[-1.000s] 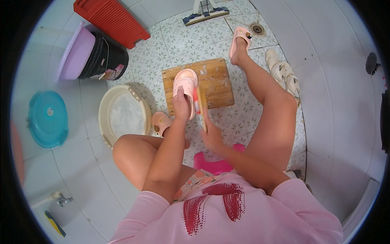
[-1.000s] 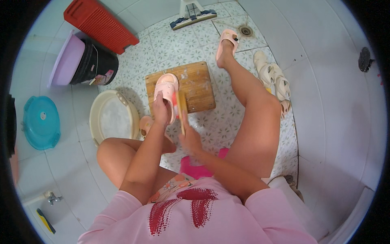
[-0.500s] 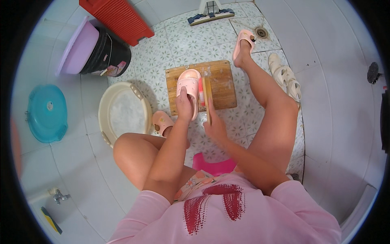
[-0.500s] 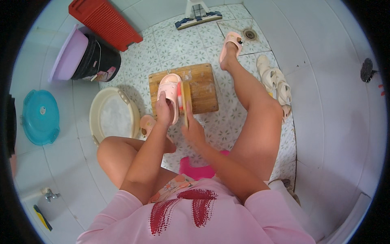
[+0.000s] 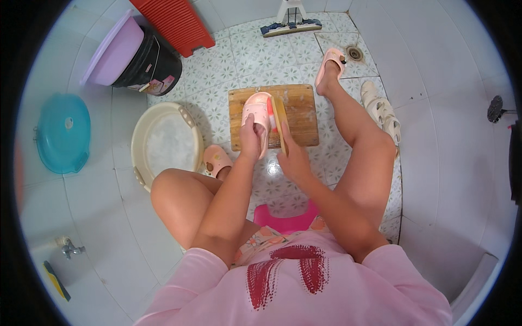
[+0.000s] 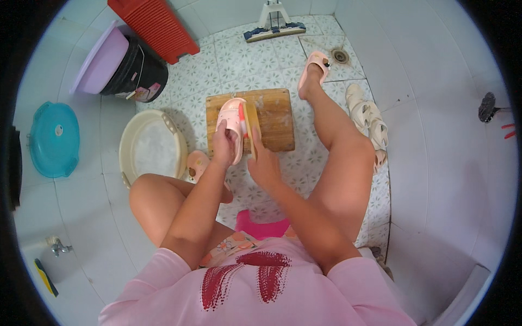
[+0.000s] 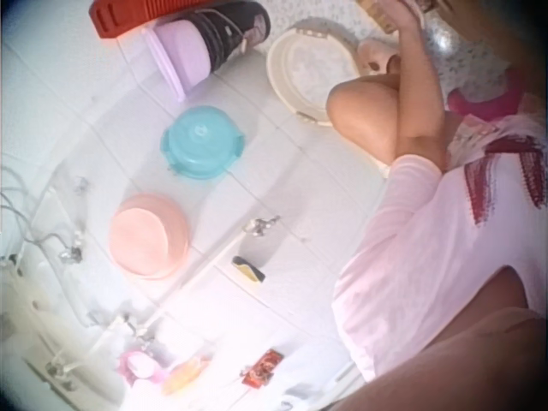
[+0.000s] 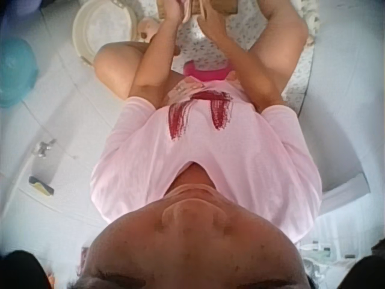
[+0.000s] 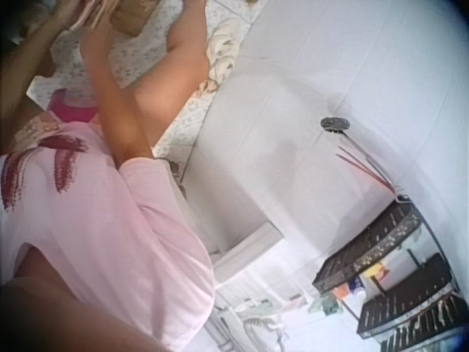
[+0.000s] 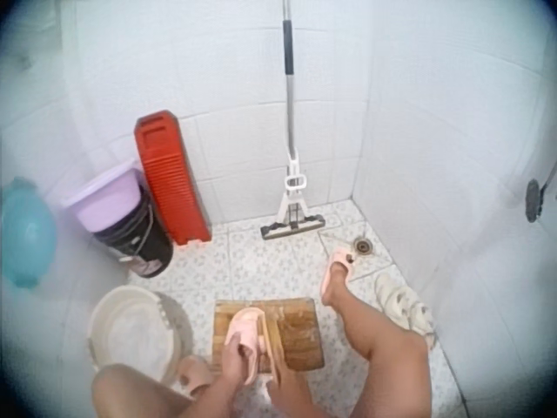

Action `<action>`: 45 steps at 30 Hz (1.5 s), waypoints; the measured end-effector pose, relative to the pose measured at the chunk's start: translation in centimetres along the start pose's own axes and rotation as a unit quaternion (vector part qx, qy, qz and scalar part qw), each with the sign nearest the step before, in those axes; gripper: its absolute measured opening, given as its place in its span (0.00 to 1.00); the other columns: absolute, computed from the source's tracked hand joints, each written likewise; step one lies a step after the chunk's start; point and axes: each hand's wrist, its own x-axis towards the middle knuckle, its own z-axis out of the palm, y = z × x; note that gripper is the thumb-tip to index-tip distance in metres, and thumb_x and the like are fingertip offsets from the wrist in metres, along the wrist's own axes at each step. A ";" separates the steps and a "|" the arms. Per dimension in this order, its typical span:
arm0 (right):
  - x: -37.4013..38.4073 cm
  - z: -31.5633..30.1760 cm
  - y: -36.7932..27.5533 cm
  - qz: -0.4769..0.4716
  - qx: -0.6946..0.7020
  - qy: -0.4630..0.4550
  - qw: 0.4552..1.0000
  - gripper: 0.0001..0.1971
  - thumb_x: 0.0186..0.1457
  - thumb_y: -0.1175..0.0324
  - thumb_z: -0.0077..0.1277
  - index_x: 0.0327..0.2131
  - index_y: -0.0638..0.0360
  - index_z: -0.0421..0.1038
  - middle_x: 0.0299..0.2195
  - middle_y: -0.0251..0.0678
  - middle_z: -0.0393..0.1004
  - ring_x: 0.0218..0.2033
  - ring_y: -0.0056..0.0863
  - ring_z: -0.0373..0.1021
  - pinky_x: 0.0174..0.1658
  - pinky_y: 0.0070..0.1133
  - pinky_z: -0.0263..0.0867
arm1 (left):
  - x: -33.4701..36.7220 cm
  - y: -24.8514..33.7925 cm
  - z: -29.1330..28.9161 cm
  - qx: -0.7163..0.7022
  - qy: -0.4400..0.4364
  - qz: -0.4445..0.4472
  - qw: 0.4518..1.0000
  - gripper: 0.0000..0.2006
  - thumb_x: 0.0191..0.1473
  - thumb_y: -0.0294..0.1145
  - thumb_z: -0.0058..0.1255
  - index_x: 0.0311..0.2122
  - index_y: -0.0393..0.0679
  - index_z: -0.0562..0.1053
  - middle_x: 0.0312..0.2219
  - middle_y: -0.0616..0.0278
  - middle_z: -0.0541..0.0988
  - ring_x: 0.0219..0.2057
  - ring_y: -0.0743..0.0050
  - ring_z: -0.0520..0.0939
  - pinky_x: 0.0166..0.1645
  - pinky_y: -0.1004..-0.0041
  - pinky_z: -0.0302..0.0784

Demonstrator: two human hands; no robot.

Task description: The person cleans a shoe using a brush and soapy water. They scrub the exterior of the shoe while holding it against a wooden board and then rinse it in a basin of water.

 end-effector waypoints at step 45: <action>-1.9 -0.3 -3.1 -0.001 -0.219 -0.022 0.975 0.24 0.58 0.60 0.41 0.58 0.49 0.57 0.30 0.53 0.73 0.32 0.51 0.70 0.38 0.39 0.64 | -0.2 -0.2 0.5 -0.200 -0.009 -0.071 0.977 0.21 0.60 0.47 0.38 0.47 0.39 0.67 0.40 0.61 0.75 0.40 0.74 0.76 0.46 0.73 0.72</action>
